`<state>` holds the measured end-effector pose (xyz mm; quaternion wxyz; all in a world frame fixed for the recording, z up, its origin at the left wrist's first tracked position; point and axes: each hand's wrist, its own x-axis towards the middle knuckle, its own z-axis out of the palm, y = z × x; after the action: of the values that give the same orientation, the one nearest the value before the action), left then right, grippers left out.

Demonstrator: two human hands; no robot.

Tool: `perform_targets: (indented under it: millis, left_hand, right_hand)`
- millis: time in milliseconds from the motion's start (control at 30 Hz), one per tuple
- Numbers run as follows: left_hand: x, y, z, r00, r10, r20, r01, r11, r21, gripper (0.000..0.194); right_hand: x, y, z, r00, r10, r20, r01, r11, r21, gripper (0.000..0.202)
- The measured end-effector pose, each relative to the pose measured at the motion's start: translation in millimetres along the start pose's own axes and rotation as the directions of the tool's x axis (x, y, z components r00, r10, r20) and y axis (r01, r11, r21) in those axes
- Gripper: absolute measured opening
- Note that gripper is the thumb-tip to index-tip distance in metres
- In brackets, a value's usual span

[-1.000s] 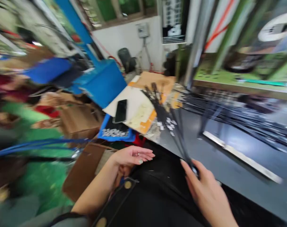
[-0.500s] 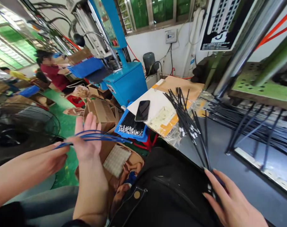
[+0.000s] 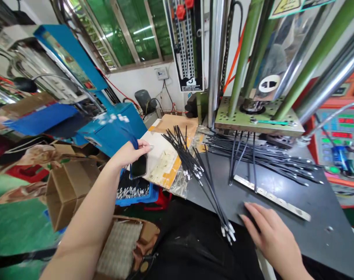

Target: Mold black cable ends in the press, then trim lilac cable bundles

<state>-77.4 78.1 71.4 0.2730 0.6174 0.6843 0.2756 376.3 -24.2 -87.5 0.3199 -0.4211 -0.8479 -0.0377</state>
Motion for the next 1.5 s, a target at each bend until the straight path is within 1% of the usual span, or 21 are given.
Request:
perform_targets:
  millis: [67, 133, 200, 233, 300, 433, 533, 633, 767, 900, 967, 1033, 1100, 1167, 1200, 1267, 1300, 1367, 1400, 1433, 1500]
  left_hand:
    - [40.4, -0.4, -7.2, 0.976, 0.176, 0.126, -0.208, 0.926, 0.315, 0.021]
    - [71.0, -3.9, -8.7, 0.899, 0.275, 0.340, -0.415, 0.781, 0.466, 0.015]
    - [91.6, -11.5, -4.0, 0.809, 0.265, 0.524, -0.554, 0.640, 0.532, 0.017]
    - [98.9, -16.7, -0.2, 0.783, 0.234, 0.576, -0.589, 0.577, 0.566, 0.019]
    - [109.7, -28.3, 8.0, 0.757, 0.173, 0.631, -0.627, 0.467, 0.624, 0.023]
    - [126.8, -49.4, 18.5, 0.748, 0.101, 0.656, -0.648, 0.326, 0.688, 0.023]
    - [135.7, -59.5, 18.3, 0.764, 0.143, 0.630, -0.640, 0.302, 0.707, 0.027]
    - [134.2, -66.7, 13.8, 0.804, 0.178, 0.568, -0.593, 0.321, 0.739, 0.043]
    - [113.3, -71.3, 16.6, 0.873, 0.123, 0.471, -0.478, 0.403, 0.780, 0.058]
    - [84.8, -66.9, 41.9, 0.877, 0.181, 0.445, -0.467, 0.540, 0.700, 0.071]
    - [72.8, -66.5, 53.7, 0.877, 0.171, 0.450, -0.458, 0.582, 0.672, 0.074]
    - [63.5, -72.9, 57.4, 0.883, 0.146, 0.445, -0.433, 0.617, 0.657, 0.072]
    - [55.8, -85.7, 54.1, 0.901, 0.156, 0.404, -0.399, 0.659, 0.637, 0.062]
    - [45.9, -97.1, 51.9, 0.930, 0.242, 0.278, -0.365, 0.710, 0.603, 0.046]
    - [38.2, -98.5, 54.2, 0.930, 0.312, 0.193, -0.365, 0.738, 0.567, 0.039]
    - [12.6, -86.9, 68.6, 0.890, 0.449, 0.078, -0.434, 0.785, 0.442, 0.035]
    - [-5.7, -73.8, 80.8, 0.864, 0.495, 0.089, -0.492, 0.797, 0.350, 0.034]
    - [-49.7, -38.3, 113.1, 0.825, 0.503, 0.256, -0.547, 0.825, 0.143, 0.032]
    - [-72.0, -19.8, 131.6, 0.805, 0.428, 0.411, -0.489, 0.870, 0.052, 0.032]
    - [-92.1, -3.1, 150.6, 0.761, 0.370, 0.532, -0.418, 0.908, -0.034, 0.030]
    - [-120.8, 20.5, 186.2, 0.692, 0.243, 0.680, -0.195, 0.969, -0.149, 0.030]
  right_hand:
    - [0.5, -2.7, 4.9, 0.998, -0.053, 0.021, 0.054, 0.998, -0.035, 0.028]
    - [1.7, -6.0, 6.4, 0.998, -0.061, 0.026, 0.062, 0.997, -0.056, 0.027]
    - [2.9, -8.0, 6.5, 0.999, -0.040, 0.008, 0.041, 0.997, -0.070, 0.026]
    - [3.4, -8.5, 6.4, 0.999, -0.032, 0.002, 0.032, 0.997, -0.073, 0.025]
    - [3.9, -8.8, 6.6, 1.000, -0.017, -0.004, 0.017, 0.997, -0.077, 0.024]
    - [5.1, -8.6, 6.8, 1.000, 0.006, 0.002, -0.006, 0.998, -0.056, 0.024]
    - [8.1, -9.3, 5.2, 1.000, 0.028, 0.003, -0.028, 0.999, -0.038, 0.026]
    - [12.4, -10.9, 2.6, 0.999, 0.041, 0.012, -0.041, 0.998, -0.049, 0.025]
    - [16.5, -13.0, 1.0, 0.998, 0.052, 0.033, -0.049, 0.996, -0.076, 0.024]
    - [16.3, -12.4, 1.7, 0.997, 0.067, 0.038, -0.063, 0.995, -0.078, 0.023]
    - [14.6, -13.0, 0.2, 0.995, 0.088, 0.037, -0.086, 0.995, -0.046, 0.023]
    - [11.7, -16.9, -4.7, 0.992, 0.124, 0.029, -0.125, 0.992, 0.031, 0.024]
    - [8.4, -24.3, -13.0, 0.983, 0.184, 0.018, -0.185, 0.975, 0.124, 0.027]
    - [6.2, -31.3, -22.8, 0.972, 0.234, 0.027, -0.235, 0.956, 0.177, 0.032]
    - [6.1, -32.6, -27.5, 0.970, 0.241, 0.035, -0.243, 0.954, 0.175, 0.034]
    - [7.9, -26.7, -35.1, 0.970, 0.241, 0.042, -0.244, 0.963, 0.115, 0.035]
    - [9.2, -18.9, -38.0, 0.965, 0.260, 0.032, -0.261, 0.964, 0.055, 0.035]
    - [11.6, 4.6, -41.4, 0.943, 0.332, -0.014, -0.332, 0.939, -0.092, 0.031]
    - [12.1, 18.5, -41.7, 0.928, 0.372, -0.031, -0.372, 0.915, -0.159, 0.030]
    - [12.1, 32.3, -40.9, 0.916, 0.400, -0.030, -0.398, 0.894, -0.207, 0.030]
    - [10.8, 55.4, -36.6, 0.909, 0.415, 0.029, -0.399, 0.889, -0.225, 0.027]
